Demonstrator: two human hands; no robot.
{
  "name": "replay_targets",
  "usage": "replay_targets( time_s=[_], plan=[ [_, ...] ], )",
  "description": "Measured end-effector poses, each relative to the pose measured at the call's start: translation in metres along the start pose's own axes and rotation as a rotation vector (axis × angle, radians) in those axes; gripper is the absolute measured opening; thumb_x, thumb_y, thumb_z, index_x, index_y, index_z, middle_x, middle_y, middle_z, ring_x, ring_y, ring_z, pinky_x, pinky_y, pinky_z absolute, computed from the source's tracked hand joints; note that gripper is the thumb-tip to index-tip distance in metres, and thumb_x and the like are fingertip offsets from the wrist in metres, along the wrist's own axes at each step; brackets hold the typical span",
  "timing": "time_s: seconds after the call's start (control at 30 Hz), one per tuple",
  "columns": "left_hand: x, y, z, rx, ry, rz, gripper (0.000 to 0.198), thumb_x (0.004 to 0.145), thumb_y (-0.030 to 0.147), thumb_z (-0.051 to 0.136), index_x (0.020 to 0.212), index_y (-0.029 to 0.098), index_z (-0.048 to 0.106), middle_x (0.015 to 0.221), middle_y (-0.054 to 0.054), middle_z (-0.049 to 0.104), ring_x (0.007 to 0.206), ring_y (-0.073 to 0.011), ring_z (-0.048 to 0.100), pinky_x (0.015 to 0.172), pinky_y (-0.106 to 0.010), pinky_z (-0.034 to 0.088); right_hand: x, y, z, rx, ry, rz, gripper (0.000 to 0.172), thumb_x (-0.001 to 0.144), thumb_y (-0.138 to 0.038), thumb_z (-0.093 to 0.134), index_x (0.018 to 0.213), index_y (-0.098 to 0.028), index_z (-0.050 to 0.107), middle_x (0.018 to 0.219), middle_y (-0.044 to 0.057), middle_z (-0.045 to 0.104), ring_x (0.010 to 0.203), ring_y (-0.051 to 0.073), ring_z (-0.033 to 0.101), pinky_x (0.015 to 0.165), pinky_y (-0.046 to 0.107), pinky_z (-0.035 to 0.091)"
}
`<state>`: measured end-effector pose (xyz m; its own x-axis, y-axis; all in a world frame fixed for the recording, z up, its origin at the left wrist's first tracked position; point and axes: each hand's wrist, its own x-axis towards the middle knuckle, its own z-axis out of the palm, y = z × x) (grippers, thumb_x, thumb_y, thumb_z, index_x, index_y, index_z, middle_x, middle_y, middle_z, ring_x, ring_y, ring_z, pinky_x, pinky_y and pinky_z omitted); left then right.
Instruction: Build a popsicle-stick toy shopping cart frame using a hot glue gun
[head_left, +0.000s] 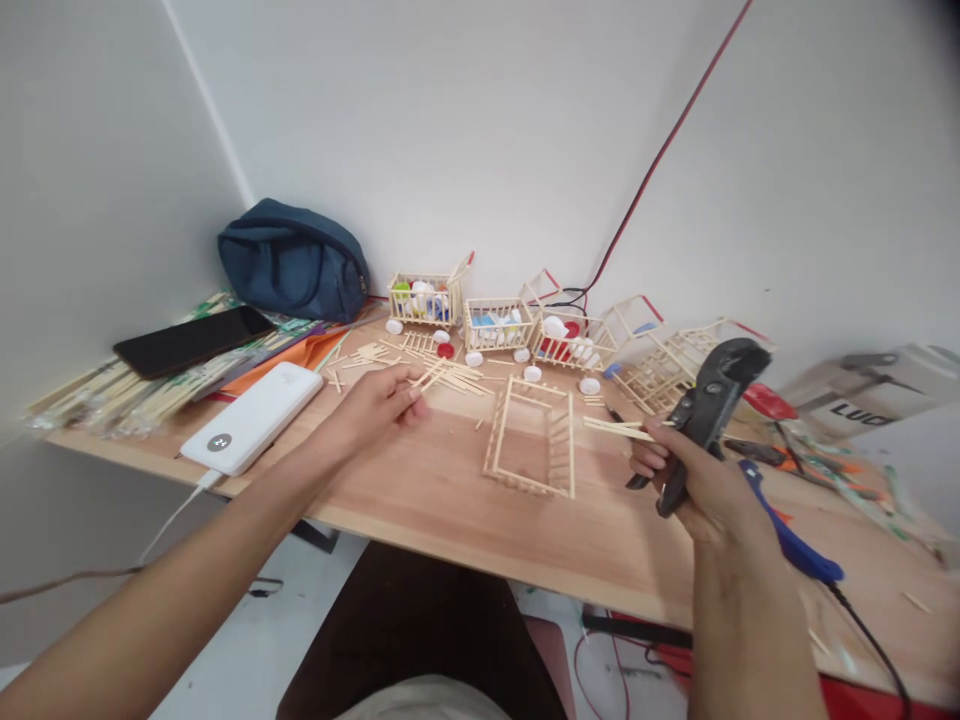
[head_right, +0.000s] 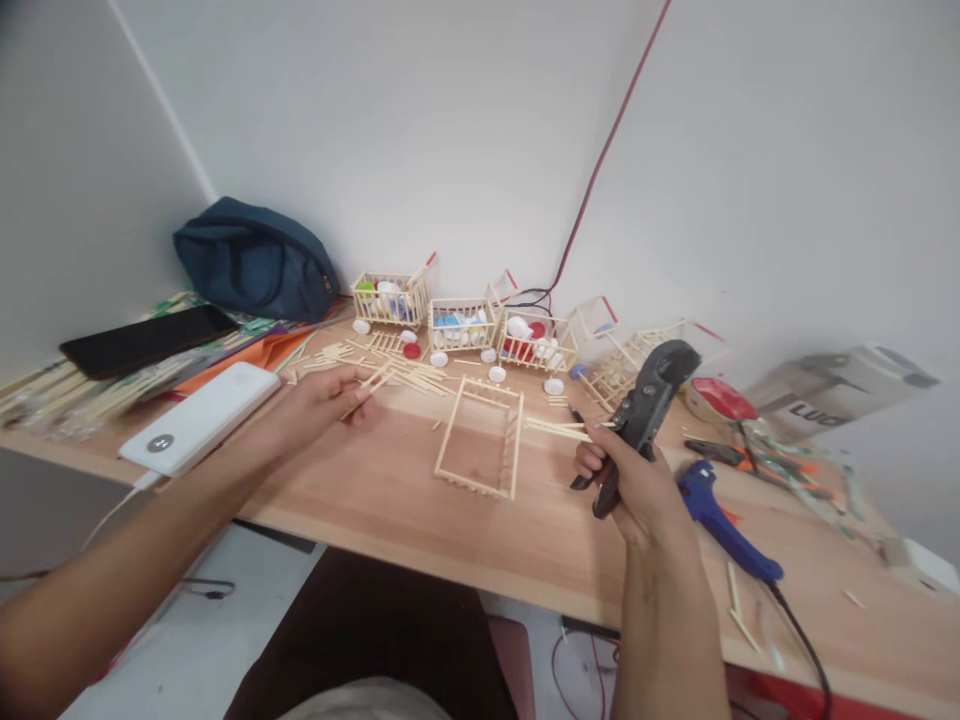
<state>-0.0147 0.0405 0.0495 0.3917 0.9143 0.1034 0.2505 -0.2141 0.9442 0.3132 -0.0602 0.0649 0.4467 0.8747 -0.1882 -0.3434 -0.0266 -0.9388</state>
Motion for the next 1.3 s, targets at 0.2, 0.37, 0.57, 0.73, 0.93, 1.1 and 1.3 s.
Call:
replay_targets(
  time_s=[0.2,0.37,0.57,0.73,0.93,1.1,1.3],
  plan=[
    [0.016,0.023,0.020,-0.826,-0.212,-0.299,0.008,0.081,0.011,0.066,0.089,0.011,0.066,0.079,-0.006,0.065,0.062,-0.0092,0.060,0.060,-0.021,0.050,0.007,-0.005,-0.026,-0.257,-0.016,0.035,0.046,0.052,-0.038,0.090,0.067,-0.020,0.049,0.049,-0.008,0.042,0.044,0.007,0.040,0.039,0.019,0.034],
    [0.021,0.034,0.039,-0.975,-0.267,-0.373,0.013,0.089,0.007,0.057,0.093,0.009,0.070,0.079,-0.008,0.068,0.068,-0.0106,0.065,0.067,-0.022,0.055,0.020,0.008,-0.034,-0.665,-0.147,0.168,0.045,0.062,-0.054,0.075,0.058,-0.022,0.043,0.045,-0.005,0.043,0.041,0.010,0.039,0.040,0.024,0.033],
    [0.026,0.045,0.056,-1.001,-0.332,-0.354,0.010,0.087,0.004,0.060,0.088,0.011,0.067,0.077,-0.005,0.069,0.070,-0.0124,0.070,0.074,-0.026,0.059,0.036,0.014,-0.036,-1.018,-0.111,0.127,0.041,0.069,-0.048,0.070,0.049,-0.021,0.047,0.040,-0.001,0.048,0.038,0.012,0.043,0.044,0.027,0.035],
    [0.027,0.054,0.068,-0.963,-0.399,-0.303,0.005,0.087,0.007,0.063,0.085,0.012,0.062,0.081,-0.006,0.072,0.082,-0.0177,0.074,0.078,-0.029,0.059,0.039,0.009,-0.037,-1.270,-0.001,0.074,0.035,0.074,-0.049,0.067,0.058,-0.021,0.055,0.047,0.003,0.057,0.044,0.017,0.051,0.049,0.029,0.036],
    [0.031,0.056,0.078,-0.883,-0.437,-0.290,0.011,0.084,0.011,0.068,0.091,0.013,0.059,0.094,-0.011,0.075,0.092,-0.0205,0.073,0.078,-0.028,0.058,0.035,0.006,-0.034,-1.393,0.053,0.017,0.027,0.076,-0.045,0.066,0.065,-0.022,0.056,0.059,0.006,0.062,0.059,0.022,0.059,0.059,0.031,0.038],
    [0.035,0.055,0.084,-0.802,-0.415,-0.303,0.013,0.083,0.010,0.067,0.095,0.012,0.061,0.093,-0.012,0.075,0.089,-0.0211,0.074,0.075,-0.030,0.059,0.035,0.003,-0.036,-1.399,0.144,-0.050,0.024,0.077,-0.045,0.061,0.072,-0.021,0.058,0.073,0.011,0.066,0.077,0.029,0.063,0.066,0.033,0.038],
    [0.038,0.053,0.084,-0.728,-0.416,-0.267,0.024,0.077,0.017,0.075,0.098,0.010,0.066,0.091,-0.012,0.075,0.083,-0.0205,0.073,0.074,-0.032,0.058,0.035,0.002,-0.039,-1.254,0.239,-0.130,0.019,0.074,-0.039,0.061,0.075,-0.020,0.061,0.067,0.008,0.062,0.073,0.028,0.062,0.063,0.033,0.039]
  ],
)
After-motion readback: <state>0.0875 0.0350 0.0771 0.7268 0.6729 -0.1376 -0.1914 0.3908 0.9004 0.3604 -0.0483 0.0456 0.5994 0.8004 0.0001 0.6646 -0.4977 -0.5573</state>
